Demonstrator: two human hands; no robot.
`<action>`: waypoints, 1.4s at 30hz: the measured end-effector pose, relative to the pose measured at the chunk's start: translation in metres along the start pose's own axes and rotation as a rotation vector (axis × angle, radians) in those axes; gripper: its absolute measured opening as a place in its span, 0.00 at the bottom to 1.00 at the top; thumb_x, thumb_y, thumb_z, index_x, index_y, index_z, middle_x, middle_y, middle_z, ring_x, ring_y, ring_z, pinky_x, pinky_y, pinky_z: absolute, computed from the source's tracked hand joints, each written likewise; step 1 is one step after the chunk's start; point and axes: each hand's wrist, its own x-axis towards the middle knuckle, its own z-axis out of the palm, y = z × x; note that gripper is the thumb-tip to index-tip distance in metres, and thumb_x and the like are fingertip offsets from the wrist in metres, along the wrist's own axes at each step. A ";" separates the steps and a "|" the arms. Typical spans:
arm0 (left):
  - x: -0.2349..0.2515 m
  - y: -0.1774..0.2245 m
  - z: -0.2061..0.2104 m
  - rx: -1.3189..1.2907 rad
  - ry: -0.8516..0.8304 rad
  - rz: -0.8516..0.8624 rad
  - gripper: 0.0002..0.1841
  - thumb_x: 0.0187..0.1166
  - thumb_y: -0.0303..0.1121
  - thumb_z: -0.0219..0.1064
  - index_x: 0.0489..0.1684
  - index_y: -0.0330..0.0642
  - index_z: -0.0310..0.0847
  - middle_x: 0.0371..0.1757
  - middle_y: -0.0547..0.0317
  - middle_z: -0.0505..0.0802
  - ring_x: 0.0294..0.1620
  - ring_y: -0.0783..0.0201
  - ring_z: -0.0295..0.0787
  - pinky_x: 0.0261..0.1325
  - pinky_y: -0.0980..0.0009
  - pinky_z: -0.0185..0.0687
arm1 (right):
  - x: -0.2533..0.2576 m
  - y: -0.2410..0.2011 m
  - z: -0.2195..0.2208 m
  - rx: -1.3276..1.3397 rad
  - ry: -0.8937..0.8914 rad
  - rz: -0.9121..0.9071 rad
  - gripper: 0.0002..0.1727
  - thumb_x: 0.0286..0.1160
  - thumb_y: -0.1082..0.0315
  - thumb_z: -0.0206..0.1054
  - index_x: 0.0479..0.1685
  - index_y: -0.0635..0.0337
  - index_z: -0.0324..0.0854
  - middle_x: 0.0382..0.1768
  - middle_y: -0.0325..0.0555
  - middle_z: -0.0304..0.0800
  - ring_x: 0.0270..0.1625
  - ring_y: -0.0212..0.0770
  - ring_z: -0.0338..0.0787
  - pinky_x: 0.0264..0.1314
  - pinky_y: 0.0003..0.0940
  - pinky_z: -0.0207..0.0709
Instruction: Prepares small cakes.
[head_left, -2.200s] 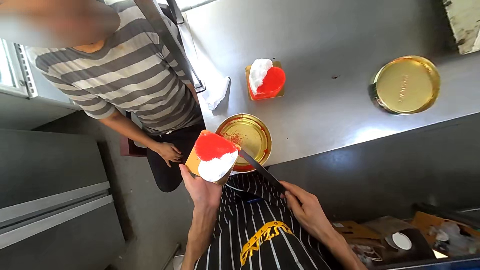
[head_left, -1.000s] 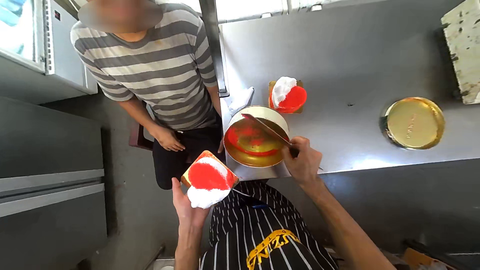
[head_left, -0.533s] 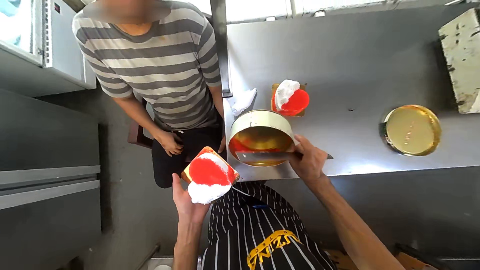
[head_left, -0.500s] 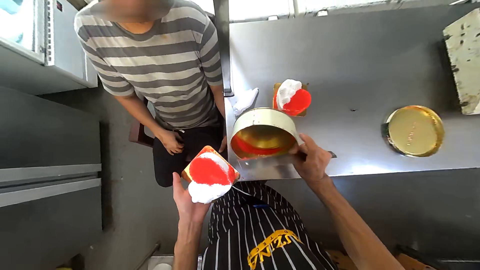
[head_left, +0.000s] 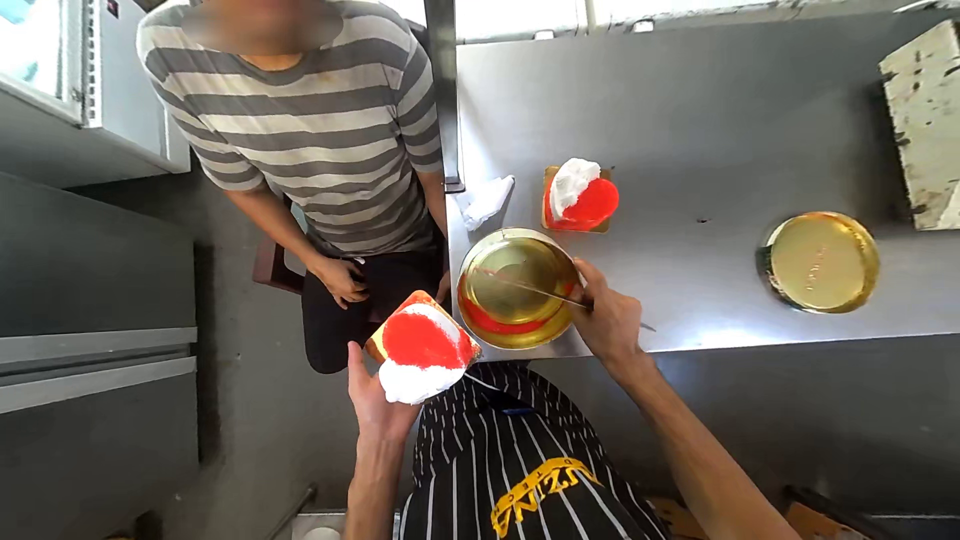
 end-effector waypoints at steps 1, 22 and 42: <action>0.000 0.000 0.000 0.009 0.009 -0.004 0.45 0.78 0.77 0.30 0.64 0.54 0.82 0.56 0.52 0.93 0.58 0.54 0.92 0.58 0.47 0.89 | 0.001 -0.001 -0.001 0.009 -0.050 0.033 0.27 0.74 0.73 0.65 0.76 0.67 0.77 0.16 0.49 0.80 0.13 0.51 0.78 0.13 0.48 0.68; 0.011 -0.010 -0.017 0.086 0.009 -0.144 0.50 0.71 0.83 0.34 0.70 0.51 0.79 0.59 0.49 0.93 0.61 0.54 0.91 0.61 0.50 0.88 | 0.056 0.010 -0.109 -0.193 -0.901 -0.131 0.11 0.83 0.59 0.66 0.35 0.49 0.92 0.17 0.40 0.84 0.24 0.46 0.86 0.27 0.49 0.75; 0.010 -0.012 -0.017 0.123 0.012 -0.147 0.53 0.69 0.84 0.33 0.72 0.48 0.77 0.58 0.46 0.92 0.59 0.52 0.92 0.60 0.48 0.89 | 0.010 -0.024 -0.022 0.168 -0.880 0.202 0.14 0.87 0.59 0.63 0.63 0.52 0.85 0.28 0.48 0.90 0.30 0.50 0.89 0.37 0.54 0.81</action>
